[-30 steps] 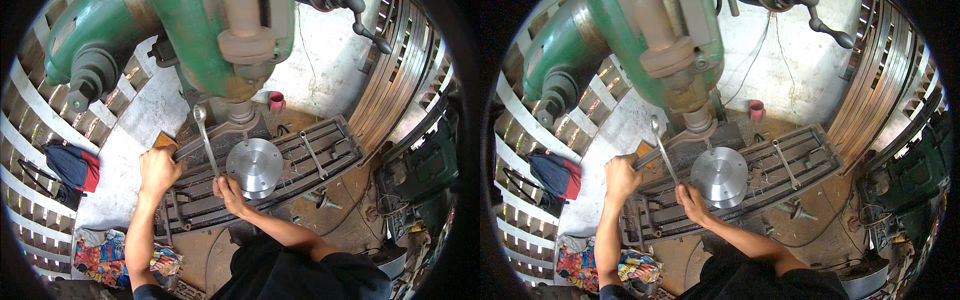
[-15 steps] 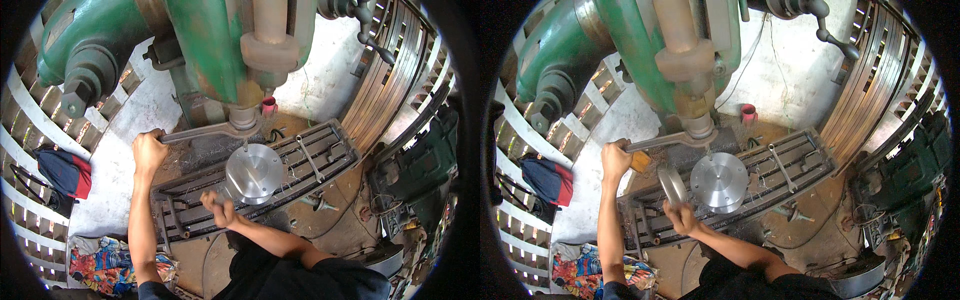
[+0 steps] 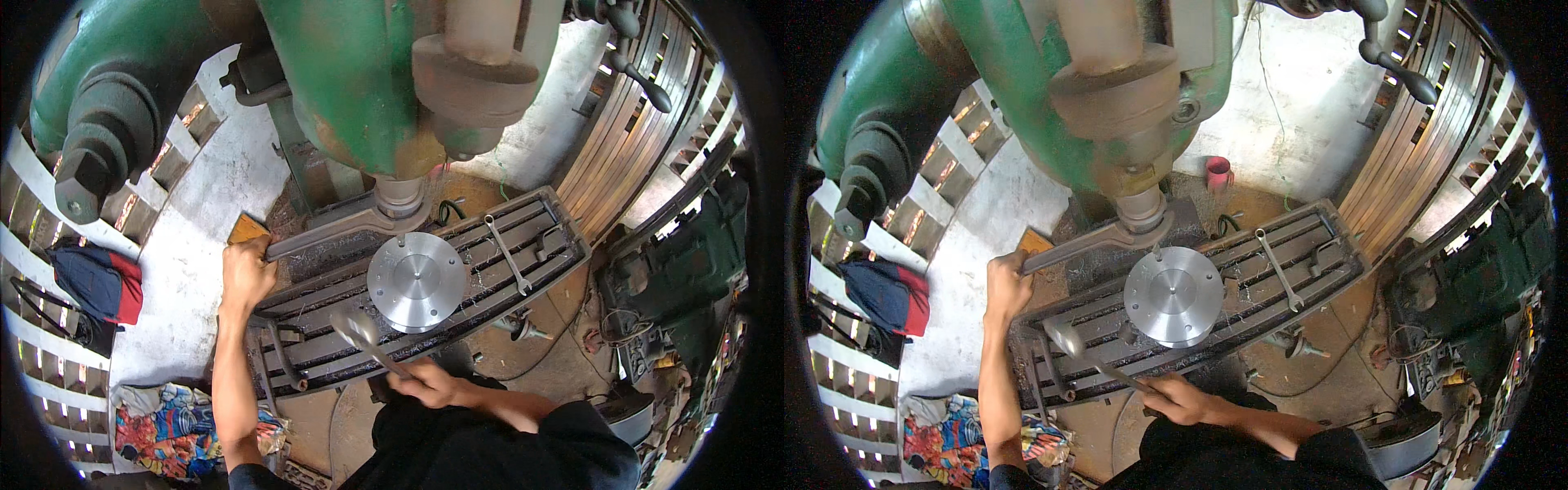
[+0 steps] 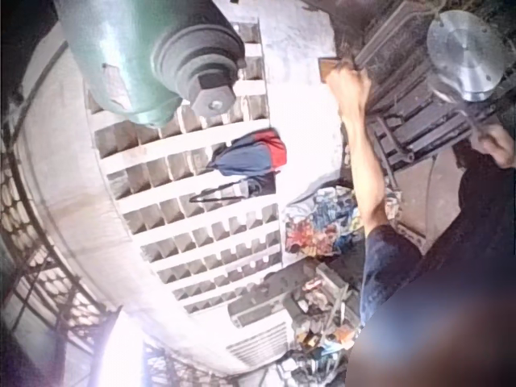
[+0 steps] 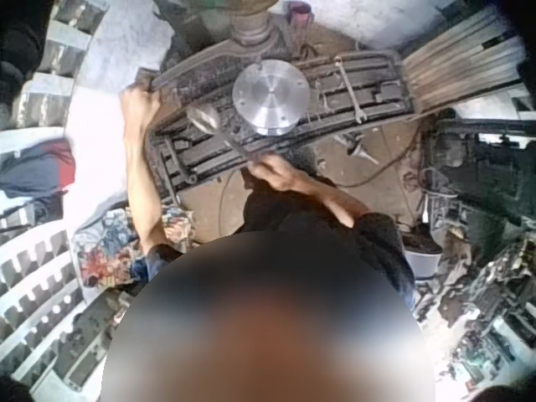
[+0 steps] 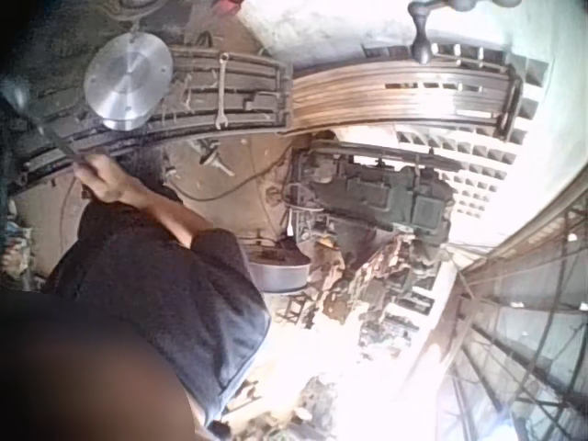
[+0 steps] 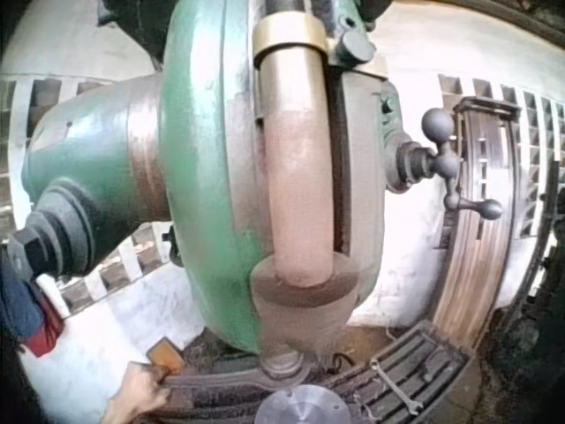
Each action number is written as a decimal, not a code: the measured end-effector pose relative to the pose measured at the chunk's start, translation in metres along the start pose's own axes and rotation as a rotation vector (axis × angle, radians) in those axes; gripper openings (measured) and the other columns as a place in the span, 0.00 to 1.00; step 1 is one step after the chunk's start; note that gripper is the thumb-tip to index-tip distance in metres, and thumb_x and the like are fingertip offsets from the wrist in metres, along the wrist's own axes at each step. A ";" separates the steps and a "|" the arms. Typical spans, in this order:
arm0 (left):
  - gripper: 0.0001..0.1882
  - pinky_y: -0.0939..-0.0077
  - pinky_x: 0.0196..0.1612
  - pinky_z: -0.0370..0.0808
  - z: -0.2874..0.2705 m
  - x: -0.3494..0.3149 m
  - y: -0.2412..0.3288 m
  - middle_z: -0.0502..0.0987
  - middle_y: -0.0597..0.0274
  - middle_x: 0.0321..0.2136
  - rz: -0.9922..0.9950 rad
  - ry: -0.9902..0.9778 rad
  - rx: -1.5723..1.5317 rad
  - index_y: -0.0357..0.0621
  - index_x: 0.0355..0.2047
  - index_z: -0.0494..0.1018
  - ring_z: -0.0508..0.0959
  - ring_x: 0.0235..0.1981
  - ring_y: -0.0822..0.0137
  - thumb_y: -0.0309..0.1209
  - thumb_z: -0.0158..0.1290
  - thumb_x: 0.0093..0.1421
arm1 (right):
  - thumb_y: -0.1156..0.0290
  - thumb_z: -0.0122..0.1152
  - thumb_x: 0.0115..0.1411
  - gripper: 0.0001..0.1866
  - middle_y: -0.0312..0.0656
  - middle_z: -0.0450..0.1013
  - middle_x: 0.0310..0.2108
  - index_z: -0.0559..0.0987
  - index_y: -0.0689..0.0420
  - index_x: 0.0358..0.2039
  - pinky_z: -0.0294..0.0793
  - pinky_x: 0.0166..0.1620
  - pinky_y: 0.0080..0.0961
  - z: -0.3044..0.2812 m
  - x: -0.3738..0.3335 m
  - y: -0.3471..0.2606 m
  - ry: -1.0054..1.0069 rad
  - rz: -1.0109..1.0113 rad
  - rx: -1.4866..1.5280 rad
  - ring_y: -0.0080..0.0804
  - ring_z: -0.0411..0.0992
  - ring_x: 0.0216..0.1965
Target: The person secures a round metal workpiece on a drill press table using a C-clamp and wrench, then operates the drill press to drill a hole into the workpiece. The person uses both hands to tighten the clamp and adjust the drill press lever.
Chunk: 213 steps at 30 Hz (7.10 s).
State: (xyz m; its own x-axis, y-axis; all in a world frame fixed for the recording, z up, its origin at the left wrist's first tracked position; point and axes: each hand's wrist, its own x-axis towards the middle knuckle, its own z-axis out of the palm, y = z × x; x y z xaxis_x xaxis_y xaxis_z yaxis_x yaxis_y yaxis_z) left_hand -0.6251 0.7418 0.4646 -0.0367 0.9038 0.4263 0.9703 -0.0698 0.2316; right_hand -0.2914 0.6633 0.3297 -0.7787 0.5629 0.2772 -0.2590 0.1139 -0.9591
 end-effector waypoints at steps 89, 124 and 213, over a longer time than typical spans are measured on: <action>0.08 0.66 0.37 0.75 0.146 0.029 0.157 0.81 0.46 0.27 -0.258 0.262 -1.138 0.28 0.33 0.75 0.81 0.31 0.66 0.24 0.52 0.64 | 0.82 0.75 0.47 0.37 0.51 0.73 0.52 0.67 0.71 0.57 0.74 0.57 0.33 -0.117 0.181 -0.104 0.541 -0.125 -0.136 0.35 0.74 0.52; 0.07 0.70 0.40 0.75 0.144 0.031 0.155 0.83 0.51 0.29 -0.279 0.216 -1.066 0.31 0.37 0.78 0.80 0.33 0.67 0.22 0.52 0.63 | 0.76 0.79 0.45 0.37 0.49 0.72 0.55 0.71 0.65 0.56 0.70 0.58 0.29 -0.123 0.164 -0.088 0.624 -0.384 -0.342 0.33 0.71 0.56; 0.27 0.57 0.54 0.73 0.126 -0.005 0.120 0.77 0.39 0.47 -0.088 -0.073 -0.756 0.30 0.53 0.70 0.77 0.51 0.42 0.20 0.62 0.52 | 0.75 0.83 0.37 0.46 0.48 0.76 0.51 0.67 0.62 0.58 0.69 0.61 0.33 -0.137 0.148 -0.025 0.367 -0.060 -0.411 0.37 0.73 0.55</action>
State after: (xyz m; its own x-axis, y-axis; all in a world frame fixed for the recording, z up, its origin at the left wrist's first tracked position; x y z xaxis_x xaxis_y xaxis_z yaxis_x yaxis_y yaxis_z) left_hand -0.4786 0.7817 0.3803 -0.0644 0.9432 0.3258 0.5357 -0.2428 0.8088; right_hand -0.3216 0.8560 0.3870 -0.5002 0.7854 0.3647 0.0049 0.4237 -0.9058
